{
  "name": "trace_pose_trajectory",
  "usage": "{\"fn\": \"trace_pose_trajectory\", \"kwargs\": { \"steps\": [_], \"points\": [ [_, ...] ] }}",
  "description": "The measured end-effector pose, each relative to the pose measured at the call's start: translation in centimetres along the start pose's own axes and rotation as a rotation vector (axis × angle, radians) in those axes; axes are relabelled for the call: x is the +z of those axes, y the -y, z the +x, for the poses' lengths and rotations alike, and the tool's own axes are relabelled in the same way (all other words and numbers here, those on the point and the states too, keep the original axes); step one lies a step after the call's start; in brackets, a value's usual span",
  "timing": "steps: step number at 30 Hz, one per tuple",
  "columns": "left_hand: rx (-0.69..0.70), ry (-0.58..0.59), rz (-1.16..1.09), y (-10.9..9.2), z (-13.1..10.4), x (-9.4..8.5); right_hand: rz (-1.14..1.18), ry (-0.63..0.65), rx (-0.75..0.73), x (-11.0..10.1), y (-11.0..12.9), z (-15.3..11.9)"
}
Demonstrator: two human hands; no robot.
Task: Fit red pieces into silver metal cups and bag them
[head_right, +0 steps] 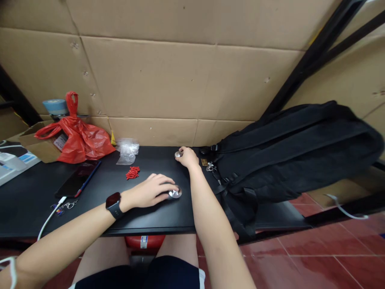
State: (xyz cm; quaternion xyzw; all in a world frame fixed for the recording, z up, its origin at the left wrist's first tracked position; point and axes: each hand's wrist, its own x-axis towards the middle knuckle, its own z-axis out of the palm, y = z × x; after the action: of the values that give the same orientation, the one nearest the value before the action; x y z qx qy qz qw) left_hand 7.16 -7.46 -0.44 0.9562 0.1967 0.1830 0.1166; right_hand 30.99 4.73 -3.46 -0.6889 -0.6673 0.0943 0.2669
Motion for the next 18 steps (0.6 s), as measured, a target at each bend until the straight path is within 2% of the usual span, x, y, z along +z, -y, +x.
{"fn": "trace_pose_trajectory", "kwargs": {
  "steps": [3,10,18],
  "points": [
    [0.045,0.037,-0.029,-0.5,-0.2,0.6,-0.006,-0.002,-0.001,-0.1,0.2,-0.1],
    [0.018,0.008,-0.056,0.4,-0.3,0.8,-0.005,0.007,-0.012,-0.3,0.5,-0.2],
    [-0.058,-0.057,-0.003,1.8,-0.8,-0.6,0.022,0.079,-0.126,0.1,1.3,-0.5]
  ]
}}
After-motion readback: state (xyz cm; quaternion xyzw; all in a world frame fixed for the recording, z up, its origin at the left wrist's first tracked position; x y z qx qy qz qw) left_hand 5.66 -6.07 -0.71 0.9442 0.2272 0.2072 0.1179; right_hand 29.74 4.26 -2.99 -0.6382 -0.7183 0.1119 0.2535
